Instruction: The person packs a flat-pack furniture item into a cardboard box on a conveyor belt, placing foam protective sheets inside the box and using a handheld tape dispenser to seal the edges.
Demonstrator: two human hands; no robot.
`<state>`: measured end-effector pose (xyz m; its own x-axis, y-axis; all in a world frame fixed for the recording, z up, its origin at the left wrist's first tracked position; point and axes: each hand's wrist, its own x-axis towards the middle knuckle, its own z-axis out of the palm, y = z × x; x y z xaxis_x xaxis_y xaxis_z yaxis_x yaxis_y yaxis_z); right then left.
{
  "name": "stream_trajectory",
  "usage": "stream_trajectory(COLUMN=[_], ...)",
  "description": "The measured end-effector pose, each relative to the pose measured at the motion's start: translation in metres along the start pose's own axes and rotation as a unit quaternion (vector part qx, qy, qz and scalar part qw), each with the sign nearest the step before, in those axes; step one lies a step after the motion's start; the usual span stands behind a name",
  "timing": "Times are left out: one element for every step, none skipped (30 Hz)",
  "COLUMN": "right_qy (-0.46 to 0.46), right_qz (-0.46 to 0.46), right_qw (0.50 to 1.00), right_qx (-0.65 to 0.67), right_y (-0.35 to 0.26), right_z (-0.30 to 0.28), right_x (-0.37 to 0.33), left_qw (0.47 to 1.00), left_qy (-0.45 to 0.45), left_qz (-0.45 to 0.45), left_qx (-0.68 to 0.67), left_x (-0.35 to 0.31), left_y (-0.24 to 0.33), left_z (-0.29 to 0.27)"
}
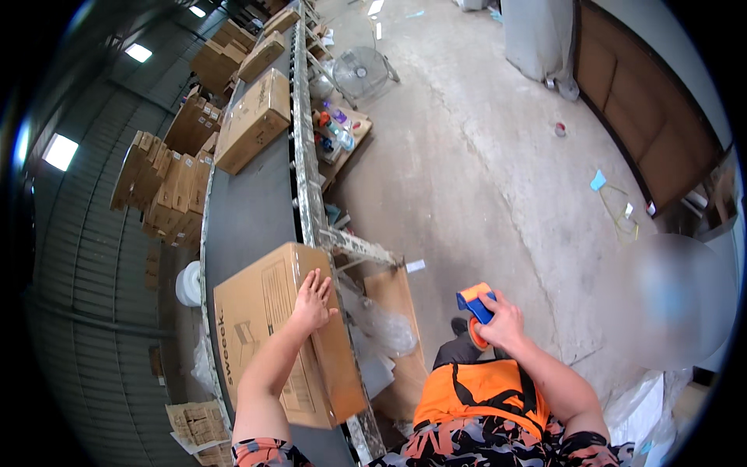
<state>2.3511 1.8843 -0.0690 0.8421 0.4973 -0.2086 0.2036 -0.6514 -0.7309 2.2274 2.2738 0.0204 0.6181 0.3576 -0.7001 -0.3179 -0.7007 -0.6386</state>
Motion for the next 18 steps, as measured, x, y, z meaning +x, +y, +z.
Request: stream_trajectory(right_qy=[-0.004,-0.003,0.006,-0.005,-0.062,-0.039,-0.017,-0.014,-0.025,-0.037,-0.038,-0.041,-0.046,-0.038,-0.043,-0.078,-0.114,-0.140], right_qz=[0.009,0.010,0.032,0.036,0.049,0.036,0.022,0.015,0.029,0.041,0.026,0.015,0.002,-0.026,-0.031,-0.032,-0.034,-0.060], right_qw=[1.000,0.998,0.998,0.997,0.991,0.996,0.999,0.999,0.998,0.997,0.998,0.997,0.996,0.997,0.997,0.991,0.983,0.979], right_qx=[0.019,0.055,0.053,0.068,0.112,0.077,0.043,0.033,0.042,0.052,0.052,0.064,0.076,0.064,0.064,0.101,0.137,0.134], right_y=[-0.004,-0.006,0.002,0.002,-0.015,-0.018,-0.021,-0.033,-0.050,-0.064,-0.074,-0.079,-0.082,-0.083,-0.086,-0.091,-0.098,-0.102], right_z=[0.000,0.003,0.014,0.019,0.011,0.018,0.024,0.020,0.020,0.020,0.025,0.032,0.041,0.052,0.062,0.071,0.080,0.092], right_x=[0.009,0.019,0.029,0.041,0.056,0.067,0.079,0.094,0.106,0.120,0.137,0.151,0.166,0.181,0.194,0.206,0.219,0.229], left_qw=[1.000,1.000,0.999,0.997,0.994,0.992,0.990,0.987,0.982,0.975,0.966,0.960,0.951,0.938,0.924,0.897,0.866,0.854], left_qy=[0.003,0.001,0.017,0.039,0.058,0.074,0.067,0.052,0.032,0.025,0.020,0.023,0.034,0.050,0.063,0.058,0.054,0.168], left_qz=[-0.012,-0.025,-0.037,-0.058,-0.078,-0.092,-0.085,-0.065,-0.048,-0.050,-0.059,-0.071,-0.076,-0.089,-0.097,-0.131,-0.166,-0.202], left_qx=[0.007,0.012,0.014,-0.018,-0.053,-0.053,-0.092,-0.139,-0.181,-0.217,-0.250,-0.272,-0.299,-0.333,-0.365,-0.418,-0.469,-0.449], left_x=[0.016,0.035,0.049,0.062,0.071,0.082,0.091,0.100,0.105,0.113,0.120,0.122,0.122,0.118,0.112,0.101,0.093,0.090], left_y=[-0.015,-0.028,-0.041,-0.052,-0.063,-0.076,-0.088,-0.087,-0.088,-0.088,-0.094,-0.098,-0.102,-0.107,-0.110,-0.112,-0.114,-0.101], left_z=[-0.002,-0.003,-0.011,-0.017,-0.017,-0.023,-0.027,-0.023,-0.018,-0.010,-0.005,-0.009,-0.009,-0.015,-0.019,-0.023,-0.021,-0.002])
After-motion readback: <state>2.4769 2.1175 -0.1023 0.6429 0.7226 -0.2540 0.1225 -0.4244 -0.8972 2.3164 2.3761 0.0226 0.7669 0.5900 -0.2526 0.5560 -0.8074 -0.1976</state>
